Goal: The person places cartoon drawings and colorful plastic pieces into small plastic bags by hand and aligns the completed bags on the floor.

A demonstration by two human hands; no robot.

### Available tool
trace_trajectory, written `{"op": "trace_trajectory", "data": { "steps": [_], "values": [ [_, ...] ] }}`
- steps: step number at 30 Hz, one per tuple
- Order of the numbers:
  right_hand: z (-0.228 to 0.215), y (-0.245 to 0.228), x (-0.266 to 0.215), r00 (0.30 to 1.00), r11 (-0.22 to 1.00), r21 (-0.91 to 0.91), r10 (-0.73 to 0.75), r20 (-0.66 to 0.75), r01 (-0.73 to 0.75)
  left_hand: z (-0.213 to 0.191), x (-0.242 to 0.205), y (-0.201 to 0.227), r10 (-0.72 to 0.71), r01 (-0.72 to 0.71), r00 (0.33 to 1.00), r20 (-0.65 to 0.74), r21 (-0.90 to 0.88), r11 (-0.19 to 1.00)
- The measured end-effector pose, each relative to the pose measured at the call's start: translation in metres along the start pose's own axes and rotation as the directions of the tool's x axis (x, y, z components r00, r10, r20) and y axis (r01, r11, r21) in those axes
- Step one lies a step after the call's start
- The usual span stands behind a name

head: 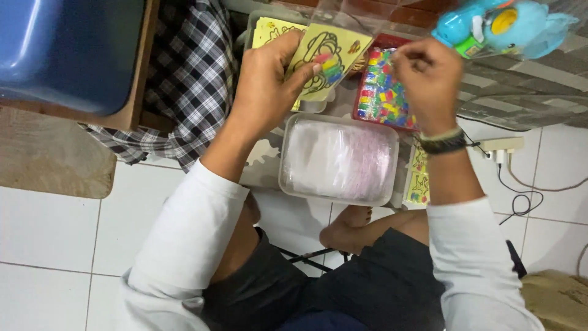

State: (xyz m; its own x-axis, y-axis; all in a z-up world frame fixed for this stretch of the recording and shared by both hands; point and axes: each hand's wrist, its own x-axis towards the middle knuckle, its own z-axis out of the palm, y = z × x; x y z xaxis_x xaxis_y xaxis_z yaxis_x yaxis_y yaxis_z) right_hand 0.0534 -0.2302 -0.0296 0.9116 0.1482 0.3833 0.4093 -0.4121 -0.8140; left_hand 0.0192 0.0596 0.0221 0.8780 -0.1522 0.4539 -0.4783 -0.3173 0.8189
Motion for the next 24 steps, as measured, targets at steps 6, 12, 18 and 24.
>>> {"op": "trace_trajectory", "data": {
  "steps": [6,12,18,24],
  "values": [
    [-0.053,-0.090,-0.014,0.975,0.969,0.116,-0.209,-0.077,0.217,0.029,-0.001,0.008,-0.028,0.025,0.995,0.097,0.031,0.999],
    [-0.063,-0.100,-0.021,0.957,0.964,0.040,-0.257,-0.136,0.264,0.061,-0.001,0.012,0.060,-0.075,0.983,0.176,0.076,0.994],
    [-0.062,-0.089,-0.024,0.975,0.983,-0.019,-0.184,-0.123,0.183,0.080,0.000,0.016,0.115,-0.121,0.969,0.218,0.013,0.993],
    [-0.070,-0.086,-0.027,0.987,0.989,-0.030,-0.147,-0.061,0.145,0.088,0.002,0.019,0.090,-0.085,0.961,0.263,-0.030,0.996]
  ]
}}
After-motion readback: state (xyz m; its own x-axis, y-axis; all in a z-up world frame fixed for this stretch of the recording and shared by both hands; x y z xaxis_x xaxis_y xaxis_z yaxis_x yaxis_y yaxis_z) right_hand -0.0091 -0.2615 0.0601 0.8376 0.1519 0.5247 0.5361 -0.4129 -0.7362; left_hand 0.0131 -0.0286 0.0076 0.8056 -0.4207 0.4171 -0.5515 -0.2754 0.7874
